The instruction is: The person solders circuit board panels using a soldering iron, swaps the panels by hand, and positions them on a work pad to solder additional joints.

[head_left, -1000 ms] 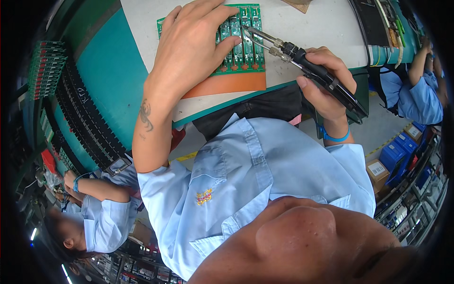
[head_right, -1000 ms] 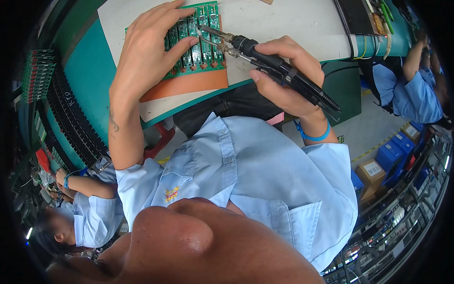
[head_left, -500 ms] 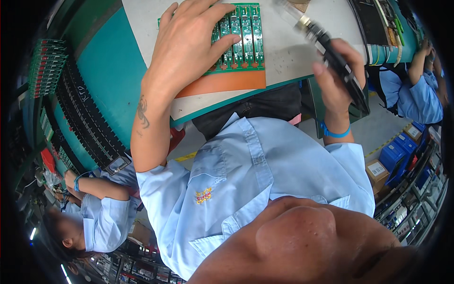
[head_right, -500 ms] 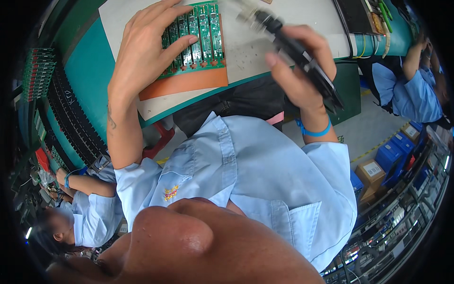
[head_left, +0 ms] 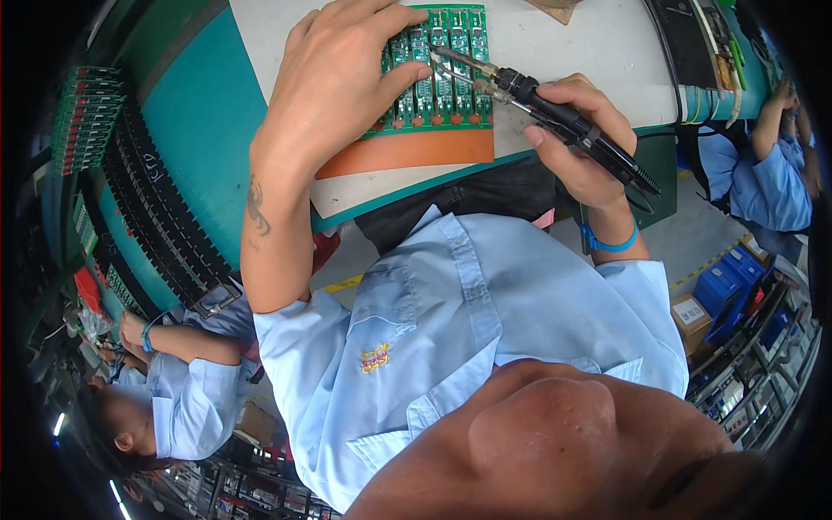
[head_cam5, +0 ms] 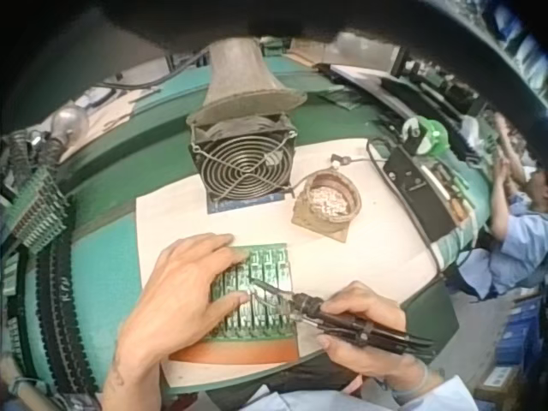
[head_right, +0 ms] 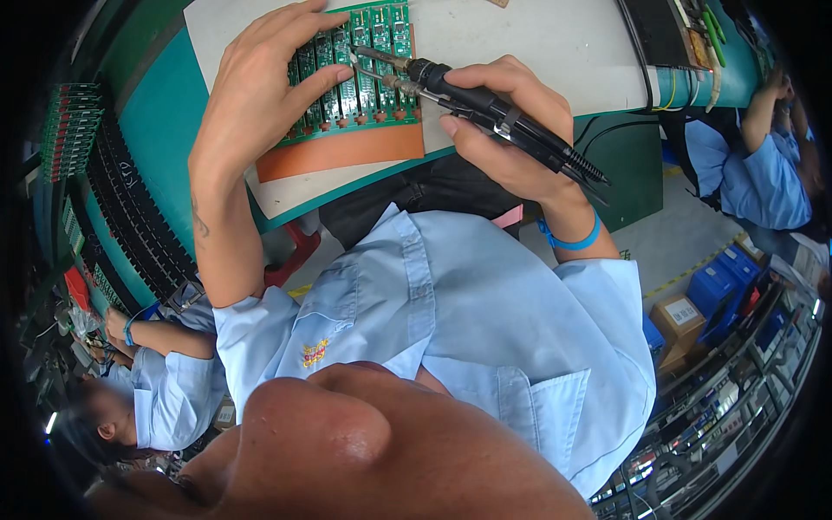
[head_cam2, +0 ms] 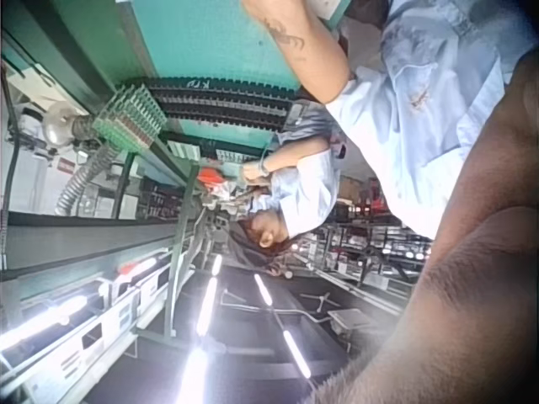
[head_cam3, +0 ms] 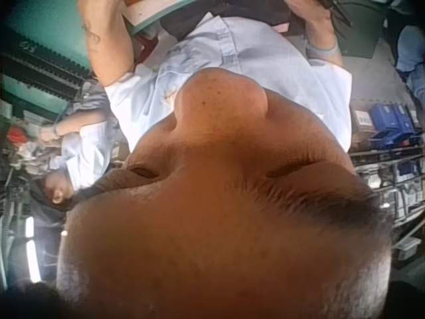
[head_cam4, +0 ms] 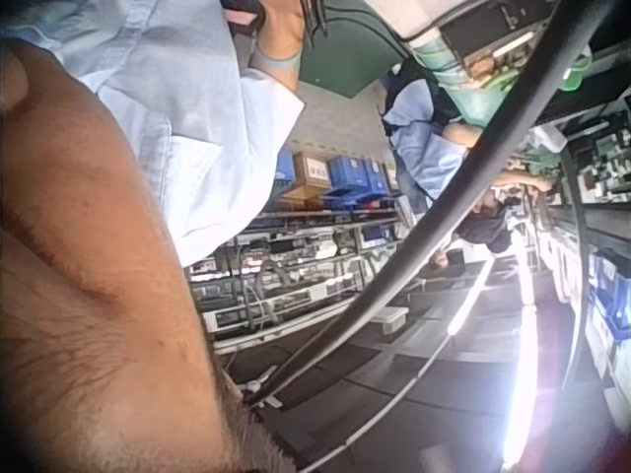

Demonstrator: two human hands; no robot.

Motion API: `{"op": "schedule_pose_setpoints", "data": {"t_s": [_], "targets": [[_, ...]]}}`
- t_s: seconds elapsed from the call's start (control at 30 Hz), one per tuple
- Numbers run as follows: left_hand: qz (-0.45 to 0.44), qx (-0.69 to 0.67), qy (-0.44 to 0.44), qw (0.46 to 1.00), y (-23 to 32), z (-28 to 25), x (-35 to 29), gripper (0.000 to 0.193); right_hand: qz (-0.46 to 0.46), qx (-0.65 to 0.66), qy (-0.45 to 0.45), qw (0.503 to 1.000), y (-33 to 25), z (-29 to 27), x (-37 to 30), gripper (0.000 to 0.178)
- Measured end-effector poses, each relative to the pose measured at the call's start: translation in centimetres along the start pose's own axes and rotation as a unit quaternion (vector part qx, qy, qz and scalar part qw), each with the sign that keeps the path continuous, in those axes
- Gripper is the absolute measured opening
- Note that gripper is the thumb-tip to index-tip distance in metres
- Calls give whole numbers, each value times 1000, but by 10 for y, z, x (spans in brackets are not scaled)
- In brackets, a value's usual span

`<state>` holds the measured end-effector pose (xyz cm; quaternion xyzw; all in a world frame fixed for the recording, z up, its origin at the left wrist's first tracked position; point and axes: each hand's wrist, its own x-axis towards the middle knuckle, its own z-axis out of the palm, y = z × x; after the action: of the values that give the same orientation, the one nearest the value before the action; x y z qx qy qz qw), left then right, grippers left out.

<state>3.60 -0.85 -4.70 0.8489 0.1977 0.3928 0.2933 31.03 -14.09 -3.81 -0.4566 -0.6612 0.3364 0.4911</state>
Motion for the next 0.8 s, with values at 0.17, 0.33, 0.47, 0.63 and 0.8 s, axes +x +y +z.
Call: {"op": "schedule_pose_setpoints", "data": {"t_s": [0.17, 0.33, 0.47, 0.63, 0.8], "targets": [[-21, 0, -17, 1000, 6, -4, 4, 49, 5, -15, -6, 1000, -1, -2, 0, 42], [-233, 176, -171, 941, 39, -12, 29, 49, 9, -14, -6, 1000, -3, -2, 1, 42], [-233, 187, -173, 939, 42, -12, 35, 49, 16, -21, -4, 1000, -4, -2, 0, 43], [-237, 200, -176, 934, 45, -10, 42, 49, 3, -9, 12, 1000, -8, -6, -2, 44], [-240, 205, -178, 932, 45, -14, 42, 49, -12, 1, 29, 999, -8, -7, -5, 44]]}}
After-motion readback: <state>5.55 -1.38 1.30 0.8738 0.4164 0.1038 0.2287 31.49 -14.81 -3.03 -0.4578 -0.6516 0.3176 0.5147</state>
